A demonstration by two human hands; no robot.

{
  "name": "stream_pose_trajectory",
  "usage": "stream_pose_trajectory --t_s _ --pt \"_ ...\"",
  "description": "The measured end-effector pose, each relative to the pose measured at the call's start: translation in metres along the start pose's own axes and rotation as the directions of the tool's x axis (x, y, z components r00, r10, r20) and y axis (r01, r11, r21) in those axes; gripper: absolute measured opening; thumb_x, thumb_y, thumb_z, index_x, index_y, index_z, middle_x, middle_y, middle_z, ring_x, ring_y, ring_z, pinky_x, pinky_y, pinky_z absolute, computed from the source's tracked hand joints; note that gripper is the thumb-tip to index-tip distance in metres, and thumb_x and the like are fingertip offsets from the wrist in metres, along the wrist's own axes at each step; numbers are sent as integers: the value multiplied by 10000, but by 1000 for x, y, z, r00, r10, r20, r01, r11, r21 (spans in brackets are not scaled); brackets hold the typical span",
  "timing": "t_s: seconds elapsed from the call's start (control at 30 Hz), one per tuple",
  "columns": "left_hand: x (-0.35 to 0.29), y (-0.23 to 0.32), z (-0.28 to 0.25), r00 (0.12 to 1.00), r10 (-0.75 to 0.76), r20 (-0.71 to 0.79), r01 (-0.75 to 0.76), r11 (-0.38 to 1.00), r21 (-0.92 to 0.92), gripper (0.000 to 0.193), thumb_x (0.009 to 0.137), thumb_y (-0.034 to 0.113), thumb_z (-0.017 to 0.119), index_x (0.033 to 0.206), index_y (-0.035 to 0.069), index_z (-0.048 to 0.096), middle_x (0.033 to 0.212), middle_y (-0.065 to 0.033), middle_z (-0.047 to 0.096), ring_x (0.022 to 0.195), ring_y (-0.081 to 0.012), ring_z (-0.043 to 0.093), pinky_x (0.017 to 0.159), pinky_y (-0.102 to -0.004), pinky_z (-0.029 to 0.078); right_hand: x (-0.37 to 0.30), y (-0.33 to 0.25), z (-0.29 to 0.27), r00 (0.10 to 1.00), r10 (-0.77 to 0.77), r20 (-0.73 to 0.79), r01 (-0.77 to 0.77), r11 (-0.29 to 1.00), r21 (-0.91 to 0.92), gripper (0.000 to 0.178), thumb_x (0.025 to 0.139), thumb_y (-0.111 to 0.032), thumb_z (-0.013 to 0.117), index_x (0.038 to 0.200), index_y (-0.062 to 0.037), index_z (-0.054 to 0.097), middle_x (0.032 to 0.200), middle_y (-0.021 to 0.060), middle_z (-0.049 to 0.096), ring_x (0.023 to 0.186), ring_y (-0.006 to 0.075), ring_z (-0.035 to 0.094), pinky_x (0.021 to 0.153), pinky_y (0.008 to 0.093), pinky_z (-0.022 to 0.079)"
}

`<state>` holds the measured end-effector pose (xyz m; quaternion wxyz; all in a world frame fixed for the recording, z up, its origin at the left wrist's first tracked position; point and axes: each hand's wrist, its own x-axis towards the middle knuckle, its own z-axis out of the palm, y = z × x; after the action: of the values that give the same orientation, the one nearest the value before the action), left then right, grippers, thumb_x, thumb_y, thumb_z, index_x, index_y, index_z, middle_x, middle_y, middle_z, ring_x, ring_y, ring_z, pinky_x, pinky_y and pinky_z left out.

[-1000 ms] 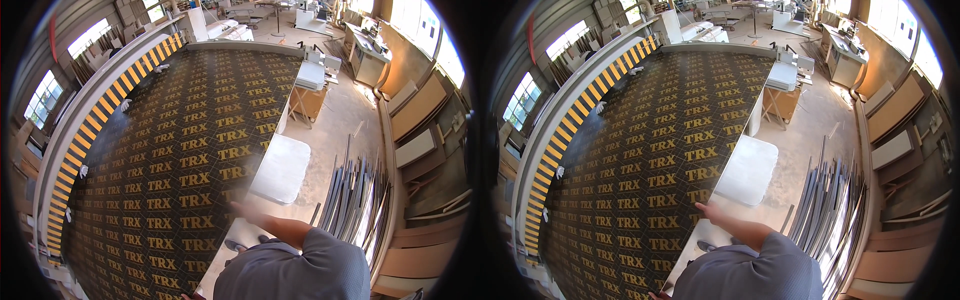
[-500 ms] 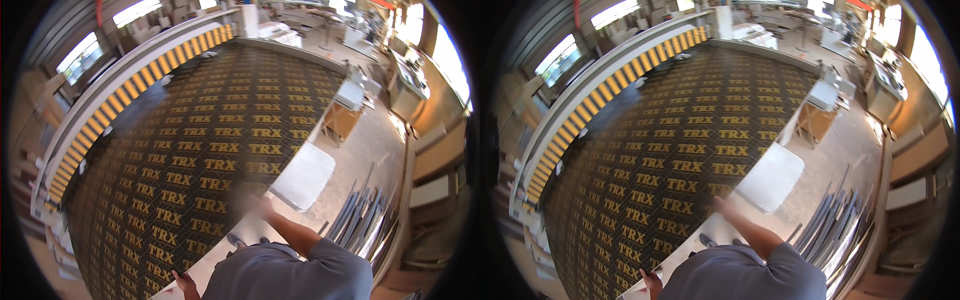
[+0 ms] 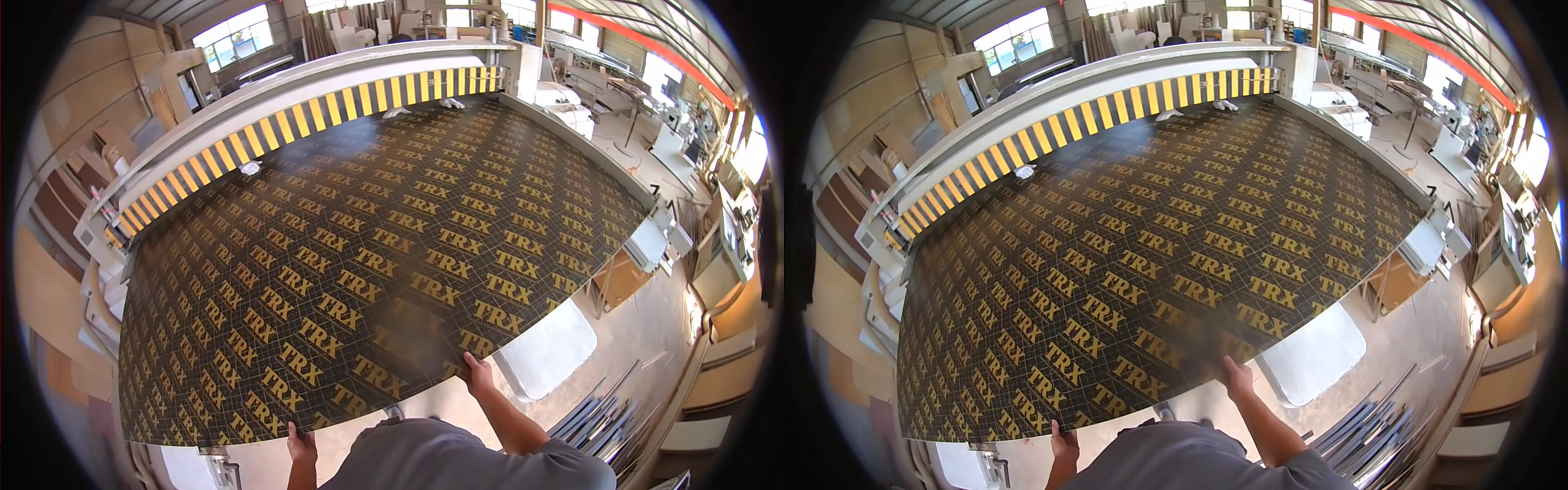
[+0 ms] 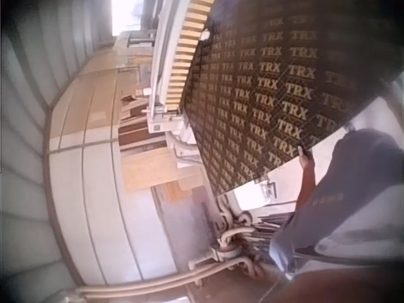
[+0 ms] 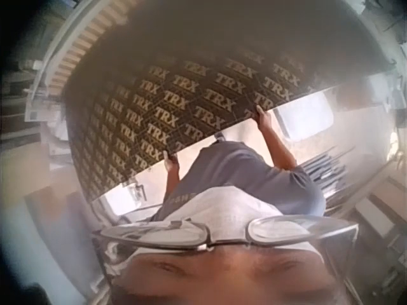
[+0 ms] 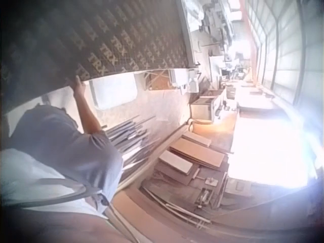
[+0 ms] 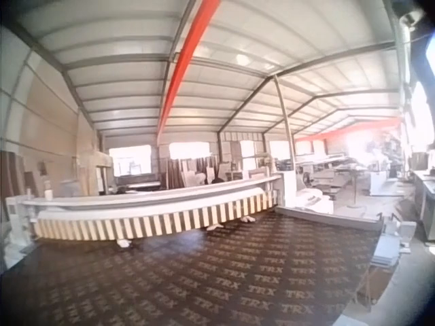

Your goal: The person feeds a wood board into a large industrial cutting machine, walks to the side to retrieve cut strips, and repeats the process with more boards.

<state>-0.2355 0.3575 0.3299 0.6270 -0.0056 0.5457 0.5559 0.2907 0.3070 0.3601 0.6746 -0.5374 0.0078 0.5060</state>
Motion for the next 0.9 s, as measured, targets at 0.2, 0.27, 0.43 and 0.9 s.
stream_pose_trajectory --t_s 0.2,0.27,0.43,0.9 --pt "3 2 7 995 -92 45 92 996 -15 305 965 423 677 1148 179 675 1068 58 731 869 -101 678 603 -218 473 6 -14 4 983 150 110 -163 980 115 475 1013 -352 578 1392 -70 527 1316 116 650 1146 313 664 937 457 546" --pt "3 -1 18 991 -122 55 125 991 -43 318 960 440 675 1163 197 661 1070 70 726 866 -90 661 594 -224 435 8 -17 6 972 190 138 -206 972 114 567 1009 -454 561 1435 -88 482 1361 113 628 1151 300 667 918 431 556" --pt "9 -2 18 995 14 104 -18 999 42 377 936 473 700 1166 181 637 1004 60 700 803 -113 625 559 -258 408 27 -9 -4 994 88 70 -77 987 -138 475 1000 -464 577 1301 -97 568 1167 67 685 937 217 682 719 349 559" --pt "-13 24 43 991 132 -20 -127 978 165 377 948 390 715 726 191 484 603 56 410 497 -88 343 485 -268 270 30 6 8 999 -37 30 42 981 -189 293 935 -449 688 979 -171 605 716 -50 528 545 88 438 500 253 359"
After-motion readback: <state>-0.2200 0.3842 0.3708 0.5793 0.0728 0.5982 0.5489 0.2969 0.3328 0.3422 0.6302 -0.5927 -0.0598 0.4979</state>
